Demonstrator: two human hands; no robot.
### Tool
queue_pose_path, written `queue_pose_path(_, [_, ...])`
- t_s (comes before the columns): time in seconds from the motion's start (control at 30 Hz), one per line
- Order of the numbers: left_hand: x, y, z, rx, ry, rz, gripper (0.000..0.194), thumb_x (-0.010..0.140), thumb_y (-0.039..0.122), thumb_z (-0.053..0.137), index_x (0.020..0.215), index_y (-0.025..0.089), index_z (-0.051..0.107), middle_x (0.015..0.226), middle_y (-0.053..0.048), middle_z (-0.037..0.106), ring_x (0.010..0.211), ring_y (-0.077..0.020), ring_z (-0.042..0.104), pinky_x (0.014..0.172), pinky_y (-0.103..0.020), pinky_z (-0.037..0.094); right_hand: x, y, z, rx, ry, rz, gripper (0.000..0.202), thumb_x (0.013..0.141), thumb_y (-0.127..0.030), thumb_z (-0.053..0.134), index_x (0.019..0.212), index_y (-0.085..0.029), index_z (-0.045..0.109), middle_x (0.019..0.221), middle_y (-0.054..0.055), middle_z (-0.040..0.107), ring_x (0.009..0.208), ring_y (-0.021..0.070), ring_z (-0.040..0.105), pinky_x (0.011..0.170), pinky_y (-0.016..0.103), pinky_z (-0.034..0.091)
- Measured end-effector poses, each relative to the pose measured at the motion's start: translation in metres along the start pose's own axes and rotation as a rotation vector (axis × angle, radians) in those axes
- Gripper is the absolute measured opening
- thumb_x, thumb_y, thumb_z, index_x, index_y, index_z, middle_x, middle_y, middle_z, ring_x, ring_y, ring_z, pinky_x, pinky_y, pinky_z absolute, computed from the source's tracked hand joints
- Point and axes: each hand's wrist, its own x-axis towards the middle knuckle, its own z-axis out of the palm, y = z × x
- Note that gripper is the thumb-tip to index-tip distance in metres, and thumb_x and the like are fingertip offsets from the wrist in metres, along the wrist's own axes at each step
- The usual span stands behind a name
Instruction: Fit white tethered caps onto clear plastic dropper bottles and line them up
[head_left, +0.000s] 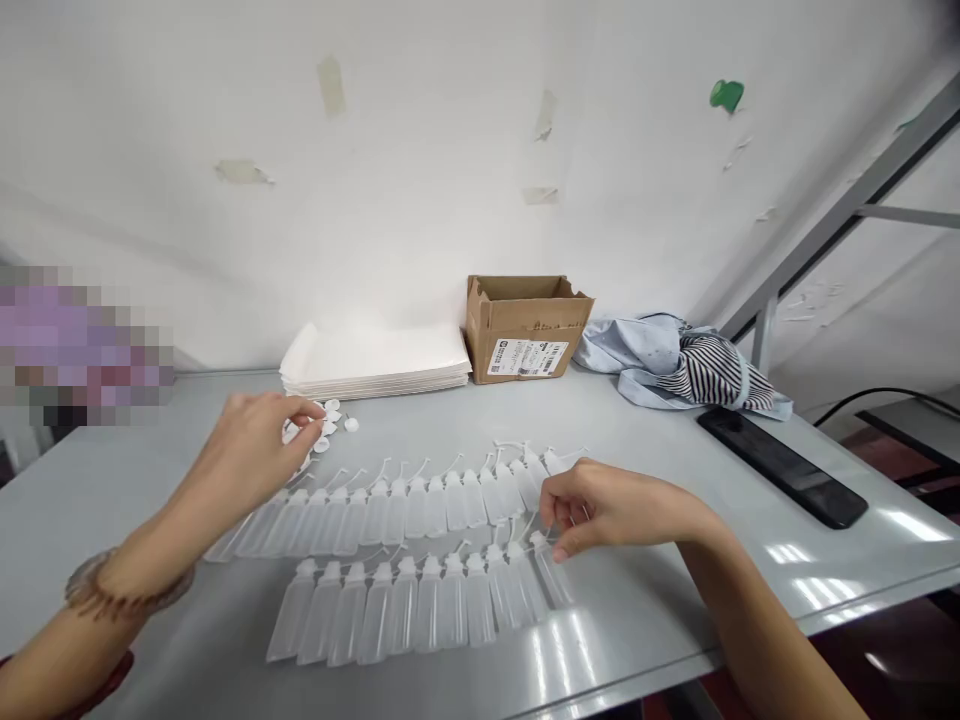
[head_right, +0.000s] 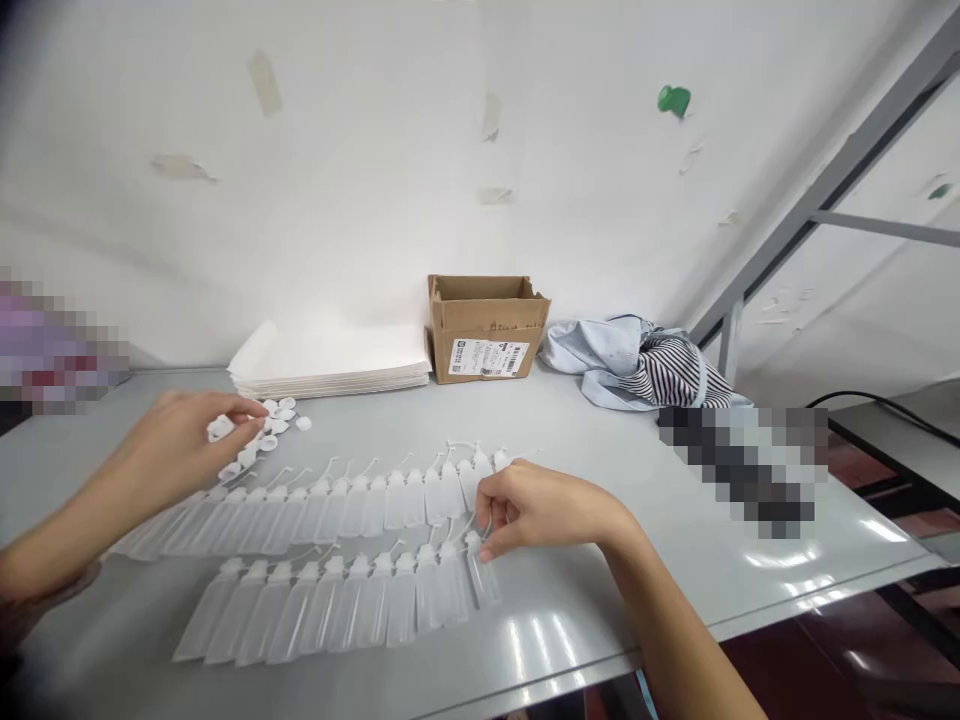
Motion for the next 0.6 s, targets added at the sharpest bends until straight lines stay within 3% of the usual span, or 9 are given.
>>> queue_pose_path(0.1, [0.015,-0.018,0.01,-0.034,0.016,0.022,0.031,0.081,0.037,0.041,0.086,0.02,0.067,0.087,-0.007,0.069,0.088,-0.03,0.054,0.086,-0.043,0.04,0.001,0.003,0.0,0.068,-0.026,0.026,0.031,0.071,-0.042,0.073,0.082,-0.015,0.062,0.059,-0.004,0.055,0.053,0.0104,0.052,0.051,0.022,0.039])
queue_pose_path(0.3, [0.012,-0.02,0.033,-0.101,-0.044,0.078,0.049,0.079,0.049,0.044,0.106,0.018,0.07,0.096,-0.013,0.066,0.097,-0.0345,0.049,0.085,-0.046,0.042,-0.001,0.004,0.002,0.118,-0.089,0.052,0.03,0.072,-0.041,0.073,0.081,-0.015,0.059,0.054,-0.007,0.052,0.042,0.0068,0.045,0.044,0.02,0.036])
queue_pose_path(0.6, [0.017,-0.009,0.031,-0.106,-0.063,0.049,0.043,0.083,0.045,0.043,0.101,0.018,0.071,0.094,-0.011,0.068,0.099,-0.0336,0.048,0.083,-0.043,0.043,-0.003,-0.008,0.004,0.063,-0.099,0.079,0.023,0.075,-0.036,0.069,0.083,-0.017,0.059,0.057,-0.007,0.055,0.04,0.0058,0.043,0.046,0.021,0.036])
